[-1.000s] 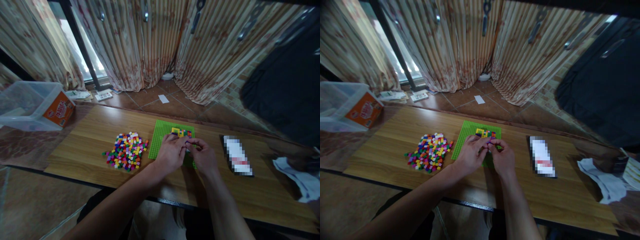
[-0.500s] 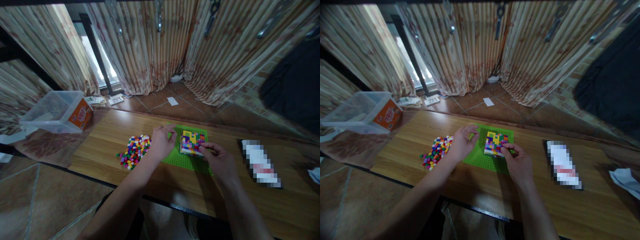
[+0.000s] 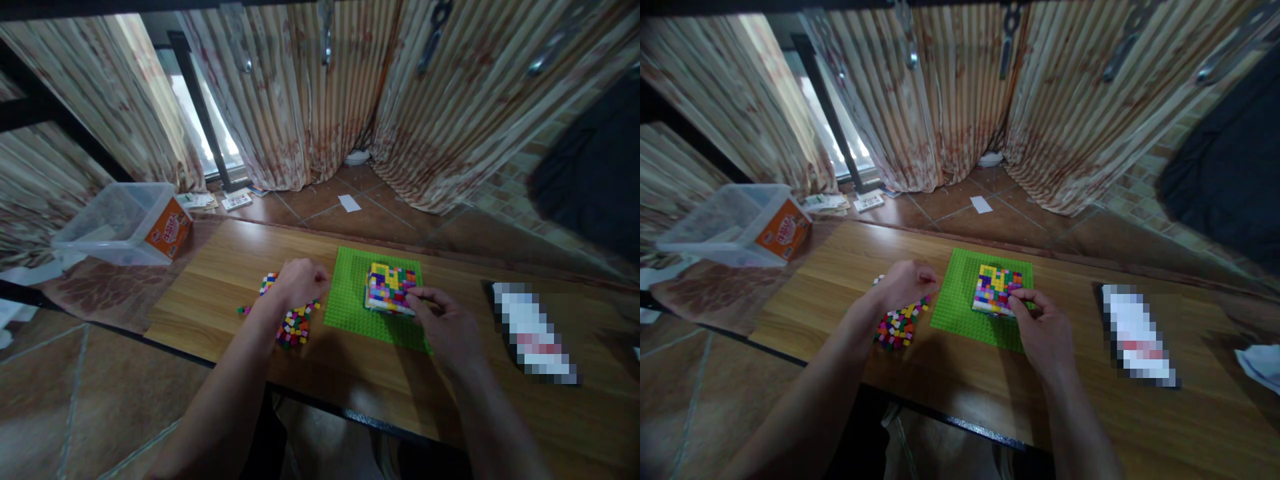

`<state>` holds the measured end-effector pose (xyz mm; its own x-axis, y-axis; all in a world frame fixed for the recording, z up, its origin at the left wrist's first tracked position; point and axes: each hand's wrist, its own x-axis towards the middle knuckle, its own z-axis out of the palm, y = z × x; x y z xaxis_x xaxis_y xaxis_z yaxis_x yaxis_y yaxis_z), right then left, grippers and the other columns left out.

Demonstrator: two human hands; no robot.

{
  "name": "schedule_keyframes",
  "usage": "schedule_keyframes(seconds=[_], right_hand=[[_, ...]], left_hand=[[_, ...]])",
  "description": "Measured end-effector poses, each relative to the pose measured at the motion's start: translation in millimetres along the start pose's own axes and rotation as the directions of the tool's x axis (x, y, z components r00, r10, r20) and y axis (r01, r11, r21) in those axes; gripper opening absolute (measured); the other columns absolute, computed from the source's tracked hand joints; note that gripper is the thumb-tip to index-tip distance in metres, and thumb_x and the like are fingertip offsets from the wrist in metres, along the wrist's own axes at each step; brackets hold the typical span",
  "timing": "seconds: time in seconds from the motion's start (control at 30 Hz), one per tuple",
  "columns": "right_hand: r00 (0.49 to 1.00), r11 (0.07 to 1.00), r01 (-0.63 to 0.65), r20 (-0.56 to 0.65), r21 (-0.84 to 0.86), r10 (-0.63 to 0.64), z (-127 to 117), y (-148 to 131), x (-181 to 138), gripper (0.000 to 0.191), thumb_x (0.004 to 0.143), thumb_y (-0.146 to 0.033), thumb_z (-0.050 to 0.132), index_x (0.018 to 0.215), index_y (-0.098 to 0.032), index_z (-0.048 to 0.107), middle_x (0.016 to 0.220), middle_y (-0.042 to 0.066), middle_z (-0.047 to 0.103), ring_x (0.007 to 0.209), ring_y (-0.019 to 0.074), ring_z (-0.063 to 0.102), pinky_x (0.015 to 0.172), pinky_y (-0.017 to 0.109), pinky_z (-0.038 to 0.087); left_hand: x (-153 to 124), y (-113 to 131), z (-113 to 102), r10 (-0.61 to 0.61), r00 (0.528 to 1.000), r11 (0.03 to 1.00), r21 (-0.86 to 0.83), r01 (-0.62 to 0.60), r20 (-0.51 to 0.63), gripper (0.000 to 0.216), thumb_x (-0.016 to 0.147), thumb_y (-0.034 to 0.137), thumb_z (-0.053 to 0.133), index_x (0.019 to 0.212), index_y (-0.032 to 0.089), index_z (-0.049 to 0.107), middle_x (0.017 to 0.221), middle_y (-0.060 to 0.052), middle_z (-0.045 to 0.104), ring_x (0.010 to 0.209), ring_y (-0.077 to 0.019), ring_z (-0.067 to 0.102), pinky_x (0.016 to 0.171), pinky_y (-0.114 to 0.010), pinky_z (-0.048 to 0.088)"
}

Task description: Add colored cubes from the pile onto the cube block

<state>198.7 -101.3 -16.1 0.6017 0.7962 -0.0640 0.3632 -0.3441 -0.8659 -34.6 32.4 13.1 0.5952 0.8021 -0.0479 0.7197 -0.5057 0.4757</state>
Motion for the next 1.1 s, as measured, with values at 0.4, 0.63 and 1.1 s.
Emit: schedule_keyframes(seconds=[0.4, 0.63, 1.1], right_hand=[[0.997, 0.997, 0.072, -0.025, -0.031, -0.073, 1, 0, 1, 0.035, 0.074, -0.05, 0.065, 0.092, -0.021, 0.073, 0.071, 0.003, 0.07, 0.056, 0.0154, 0.057, 0.053, 0.027, 0.041], [0.994, 0.994, 0.108, -0.009, 0.001, -0.108, 2, 2, 1, 0.032, 0.077, -0.048, 0.063, 0.092, -0.021, 0.072, 0.088, 0.006, 0.073, 0.059, 0.0144, 0.057, 0.057, 0.028, 0.043], [0.988, 0.987, 0.14, -0.046, -0.08, -0.144, 2, -8, -3, 0.03, 0.077, -0.046, 0.061, 0.089, -0.021, 0.073, 0.081, 0.005, 0.071, 0.063, 0.017, 0.059, 0.065, 0.032, 0.044]], left_hand=[[-2, 14, 0, -0.059, 0.997, 0.956, 0.29, 0.041, 0.055, 0.021, 0.075, 0.023, 0.054, 0.078, 0.022, 0.074, 0.083, -0.005, 0.075, 0.087, -0.0225, 0.067, 0.086, -0.035, 0.044], [0, 9, 4, 0.001, 1.0, 0.963, 0.27, 0.0, -0.003, 0.022, 0.076, 0.019, 0.052, 0.075, 0.021, 0.074, 0.079, -0.006, 0.074, 0.081, -0.0227, 0.067, 0.081, -0.035, 0.044], [8, 12, 12, 0.156, 0.953, 0.966, -0.161, -0.202, -0.259, 0.021, 0.079, 0.007, 0.053, 0.079, 0.016, 0.072, 0.08, -0.004, 0.067, 0.072, -0.013, 0.062, 0.069, -0.022, 0.047]])
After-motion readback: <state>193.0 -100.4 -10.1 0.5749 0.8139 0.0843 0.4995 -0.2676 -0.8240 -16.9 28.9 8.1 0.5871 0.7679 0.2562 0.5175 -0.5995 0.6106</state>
